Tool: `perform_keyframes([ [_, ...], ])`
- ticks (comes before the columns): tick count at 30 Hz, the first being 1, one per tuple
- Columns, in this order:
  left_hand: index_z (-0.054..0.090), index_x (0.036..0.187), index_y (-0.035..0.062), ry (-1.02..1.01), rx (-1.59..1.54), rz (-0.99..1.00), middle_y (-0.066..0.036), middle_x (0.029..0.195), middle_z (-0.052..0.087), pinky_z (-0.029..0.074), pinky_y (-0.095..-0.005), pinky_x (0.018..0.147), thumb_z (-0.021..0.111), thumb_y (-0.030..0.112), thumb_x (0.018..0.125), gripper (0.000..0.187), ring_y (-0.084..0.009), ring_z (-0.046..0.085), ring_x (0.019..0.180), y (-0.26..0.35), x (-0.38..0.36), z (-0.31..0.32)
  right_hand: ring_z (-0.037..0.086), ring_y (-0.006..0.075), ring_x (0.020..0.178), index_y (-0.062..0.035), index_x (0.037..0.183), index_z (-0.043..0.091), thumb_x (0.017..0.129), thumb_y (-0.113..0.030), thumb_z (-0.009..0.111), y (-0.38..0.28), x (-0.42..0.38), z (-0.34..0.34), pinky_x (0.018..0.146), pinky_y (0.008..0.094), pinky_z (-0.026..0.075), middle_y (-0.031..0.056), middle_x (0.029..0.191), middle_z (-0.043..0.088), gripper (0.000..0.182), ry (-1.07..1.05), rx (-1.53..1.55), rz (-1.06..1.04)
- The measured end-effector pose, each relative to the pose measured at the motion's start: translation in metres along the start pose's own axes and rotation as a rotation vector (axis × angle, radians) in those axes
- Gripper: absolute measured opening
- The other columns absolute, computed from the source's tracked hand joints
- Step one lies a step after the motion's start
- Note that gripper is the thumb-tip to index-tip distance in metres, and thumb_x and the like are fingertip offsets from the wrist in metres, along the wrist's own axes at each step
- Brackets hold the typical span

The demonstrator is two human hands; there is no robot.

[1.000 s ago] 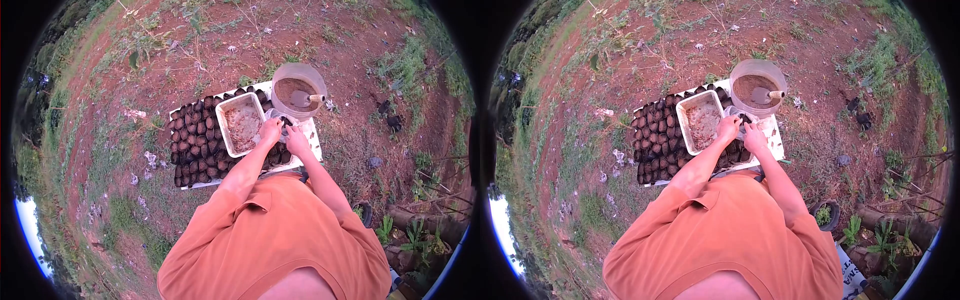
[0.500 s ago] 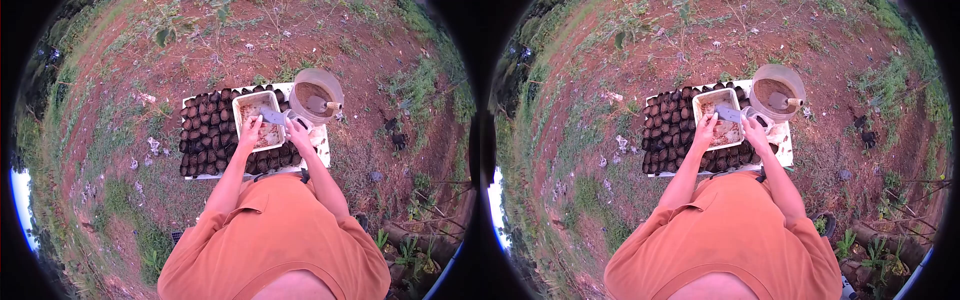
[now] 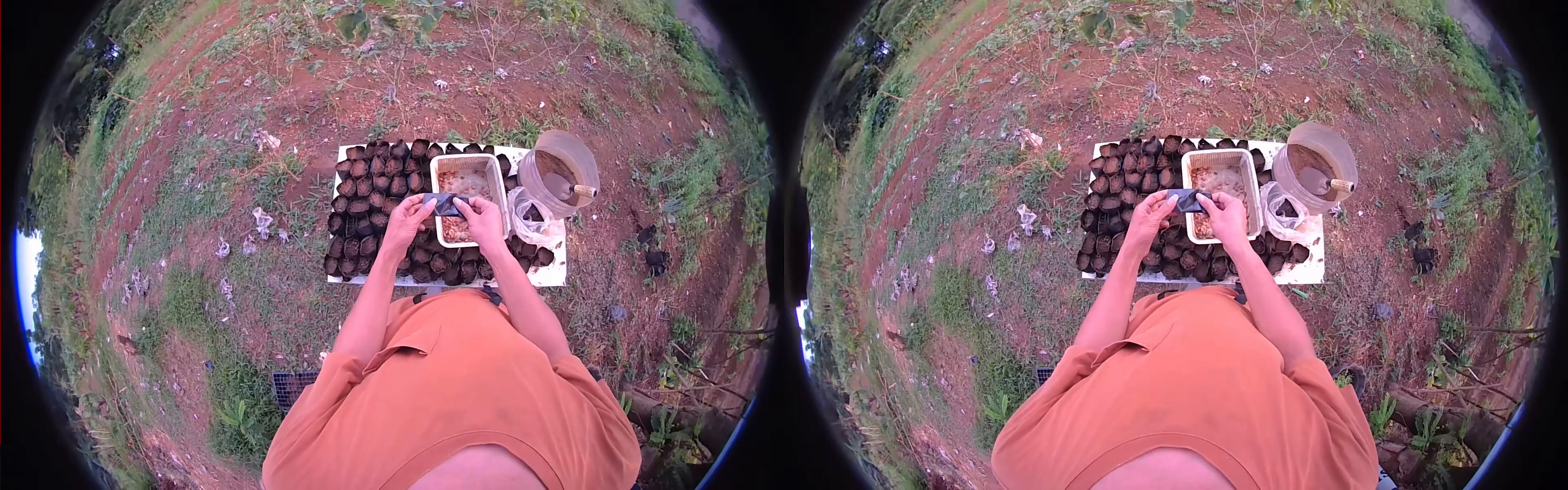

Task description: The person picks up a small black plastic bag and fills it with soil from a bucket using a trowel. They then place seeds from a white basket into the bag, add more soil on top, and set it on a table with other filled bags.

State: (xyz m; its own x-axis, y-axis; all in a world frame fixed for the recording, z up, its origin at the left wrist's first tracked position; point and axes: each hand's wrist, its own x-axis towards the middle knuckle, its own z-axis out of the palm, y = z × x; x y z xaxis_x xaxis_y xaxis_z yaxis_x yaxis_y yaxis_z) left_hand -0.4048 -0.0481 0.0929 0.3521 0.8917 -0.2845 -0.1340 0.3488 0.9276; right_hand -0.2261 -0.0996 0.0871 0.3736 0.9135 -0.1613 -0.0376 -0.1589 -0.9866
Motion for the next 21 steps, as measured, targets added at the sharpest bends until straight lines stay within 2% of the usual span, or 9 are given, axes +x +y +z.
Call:
perform_keyframes([
  [3, 0.067, 0.106, 0.0061, -0.04, 0.059, -0.018, 0.002, 0.088, 0.069, 0.039, -0.0187, 0.061, 0.077, 0.026, 0.085, 0.03, -0.0033, 0.058, 0.074, -0.001, 0.004, -0.011, 0.05, 0.0026, 0.051, -0.0046, 0.073, 0.065, 0.09, -0.025, 0.074, 0.0, -0.006, 0.017, 0.047, 0.0194, 0.039, -0.0031, 0.063, 0.06, 0.028, 0.052, -0.203, -0.055],
  [6, 0.069, 0.099, 0.0063, -0.012, 0.084, -0.009, 0.003, 0.085, 0.068, 0.039, -0.0191, 0.06, 0.075, 0.025, 0.088, 0.023, -0.0015, 0.055, 0.071, -0.001, 0.002, -0.019, 0.046, 0.0022, 0.053, -0.0027, 0.071, 0.068, 0.087, -0.029, 0.076, -0.003, -0.009, 0.024, 0.05, 0.0245, 0.039, -0.0022, 0.058, 0.059, 0.032, 0.078, -0.224, 0.044],
  [12, 0.069, 0.094, 0.0035, -0.014, 0.044, -0.017, 0.002, 0.083, 0.067, 0.046, -0.0195, 0.069, 0.073, 0.023, 0.089, 0.021, -0.0036, 0.058, 0.074, -0.013, 0.008, -0.028, 0.04, 0.0014, 0.051, -0.0072, 0.059, 0.056, 0.083, -0.025, 0.081, -0.004, -0.02, 0.035, 0.047, 0.0219, 0.029, -0.0054, 0.056, 0.052, 0.039, 0.085, -0.03, -0.013],
  [14, 0.068, 0.093, 0.0025, 0.171, 0.21, 0.263, 0.001, 0.081, 0.068, 0.048, -0.021, 0.072, 0.073, 0.024, 0.09, 0.022, -0.0048, 0.06, 0.076, -0.025, 0.013, -0.024, 0.038, 0.0015, 0.052, -0.0069, 0.057, 0.055, 0.082, -0.025, 0.081, 0.003, -0.018, 0.034, 0.047, 0.0229, 0.029, -0.0061, 0.056, 0.05, 0.04, 0.079, -0.02, -0.017],
  [15, 0.068, 0.093, 0.0017, 0.261, 0.413, 0.327, 0.0, 0.083, 0.069, 0.049, -0.0225, 0.074, 0.073, 0.023, 0.089, 0.023, -0.0054, 0.061, 0.078, -0.009, 0.003, -0.019, 0.036, 0.0018, 0.053, -0.0067, 0.056, 0.053, 0.081, -0.024, 0.082, 0.012, -0.013, 0.032, 0.047, 0.0235, 0.029, -0.0063, 0.056, 0.05, 0.042, 0.101, -0.022, -0.052],
  [16, 0.068, 0.093, 0.0017, 0.258, 0.414, 0.336, 0.0, 0.083, 0.069, 0.049, -0.0225, 0.074, 0.073, 0.023, 0.089, 0.023, -0.0054, 0.061, 0.078, -0.003, 0.001, -0.017, 0.036, 0.0018, 0.053, -0.0067, 0.056, 0.053, 0.081, -0.024, 0.082, 0.008, -0.013, 0.033, 0.047, 0.0235, 0.029, -0.0063, 0.056, 0.05, 0.042, 0.103, -0.019, -0.06],
  [18, 0.069, 0.096, 0.0016, 0.045, 0.311, 0.229, -0.002, 0.088, 0.07, 0.049, -0.0229, 0.074, 0.074, 0.025, 0.088, 0.025, -0.0048, 0.061, 0.081, 0.006, -0.001, -0.014, 0.035, 0.0023, 0.054, -0.0067, 0.055, 0.052, 0.081, -0.023, 0.082, 0.001, -0.011, 0.035, 0.048, 0.0242, 0.029, -0.0064, 0.056, 0.05, 0.043, 0.218, -0.248, -0.159],
  [20, 0.07, 0.105, 0.0006, -0.131, 0.162, 0.2, 0.0, 0.091, 0.07, 0.048, -0.021, 0.074, 0.073, 0.025, 0.09, 0.029, -0.0041, 0.06, 0.083, 0.008, 0.0, -0.011, 0.038, 0.0023, 0.053, -0.0062, 0.057, 0.054, 0.081, -0.023, 0.082, 0.01, -0.004, 0.04, 0.048, 0.0231, 0.031, -0.006, 0.056, 0.052, 0.041, 0.219, -0.252, -0.214],
  [21, 0.07, 0.106, 0.0008, -0.189, 0.128, 0.155, -0.001, 0.093, 0.07, 0.048, -0.021, 0.075, 0.072, 0.025, 0.09, 0.029, -0.0047, 0.06, 0.084, 0.008, 0.0, -0.013, 0.043, 0.0028, 0.052, -0.0063, 0.059, 0.052, 0.084, -0.022, 0.079, 0.007, -0.003, 0.045, 0.049, 0.0225, 0.036, -0.0051, 0.057, 0.053, 0.04, 0.158, -0.117, -0.158],
])
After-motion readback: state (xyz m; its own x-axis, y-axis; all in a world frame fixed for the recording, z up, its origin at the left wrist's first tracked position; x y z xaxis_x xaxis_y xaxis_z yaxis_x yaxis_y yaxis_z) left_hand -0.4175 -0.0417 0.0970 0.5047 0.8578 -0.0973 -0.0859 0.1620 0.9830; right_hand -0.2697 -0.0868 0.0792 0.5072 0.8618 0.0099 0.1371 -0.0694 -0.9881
